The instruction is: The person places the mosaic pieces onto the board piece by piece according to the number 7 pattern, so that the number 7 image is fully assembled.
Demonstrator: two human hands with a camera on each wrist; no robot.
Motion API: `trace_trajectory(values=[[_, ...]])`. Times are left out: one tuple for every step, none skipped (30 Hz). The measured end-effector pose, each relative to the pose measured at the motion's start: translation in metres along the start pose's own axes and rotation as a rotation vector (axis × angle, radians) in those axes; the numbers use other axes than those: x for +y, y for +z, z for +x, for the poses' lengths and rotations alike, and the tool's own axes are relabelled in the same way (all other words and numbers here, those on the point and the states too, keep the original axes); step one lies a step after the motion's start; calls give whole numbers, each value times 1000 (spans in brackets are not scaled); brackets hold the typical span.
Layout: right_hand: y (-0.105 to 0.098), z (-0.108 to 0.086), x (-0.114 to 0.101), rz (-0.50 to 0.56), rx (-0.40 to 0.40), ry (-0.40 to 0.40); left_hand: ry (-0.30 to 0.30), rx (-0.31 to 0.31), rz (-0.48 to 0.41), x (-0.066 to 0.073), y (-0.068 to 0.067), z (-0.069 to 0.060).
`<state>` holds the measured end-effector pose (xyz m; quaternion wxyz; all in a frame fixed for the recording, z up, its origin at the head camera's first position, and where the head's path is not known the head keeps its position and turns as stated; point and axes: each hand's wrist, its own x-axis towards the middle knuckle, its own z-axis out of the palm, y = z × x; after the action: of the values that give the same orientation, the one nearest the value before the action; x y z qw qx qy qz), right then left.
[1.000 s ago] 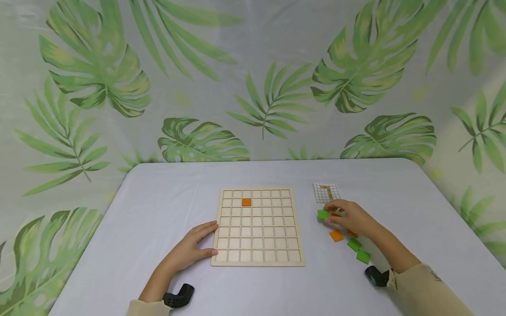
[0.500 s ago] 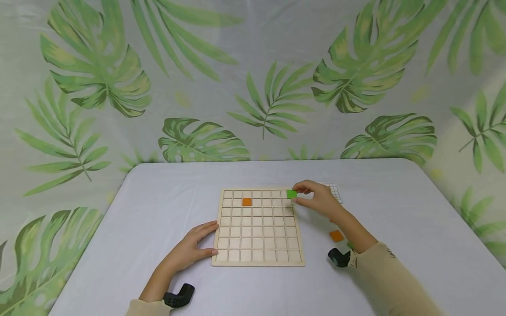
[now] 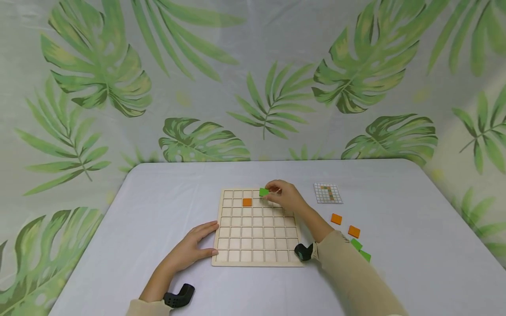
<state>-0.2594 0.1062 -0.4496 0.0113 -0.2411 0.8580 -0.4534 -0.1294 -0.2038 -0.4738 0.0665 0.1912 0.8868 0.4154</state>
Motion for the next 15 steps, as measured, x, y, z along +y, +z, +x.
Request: trace_trajectory(values=[[3,1,1,1,-12,-2,1,1,1,0,0,0],[7,2,2,2,-26,0,3,1,2,0,0,0],[9,3,2,1,-38,3,4,2,2,0,0,0],[12,3,2,-9,-52,3,3,2,3,0,0,0],[14,4,2,-21,-66,6,3,2,3,0,0,0],[16,4,2,-32,-79,12,3,3,4,0,0,1],[18,5,1,-43,-90,14,2,2,4,0,0,1],[19,5,1,-59,-100,20,0,3,3,0,0,1],[21,6,0,-82,-108,23,-1,3,2,0,0,1],[21,6,0,-102,-118,27,-2,3,2,1,0,1],[22,6,-1,-116,-126,32,-1,3,2,1,0,1],[22,6,-2,-132,-133,31,-2,2,1,1,0,1],[22,6,-3,-151,-141,25,-1,1,-1,1,0,1],[22,5,-4,-166,-148,22,0,1,-1,2,0,1],[22,4,-4,-179,-156,20,0,0,-2,2,0,0]])
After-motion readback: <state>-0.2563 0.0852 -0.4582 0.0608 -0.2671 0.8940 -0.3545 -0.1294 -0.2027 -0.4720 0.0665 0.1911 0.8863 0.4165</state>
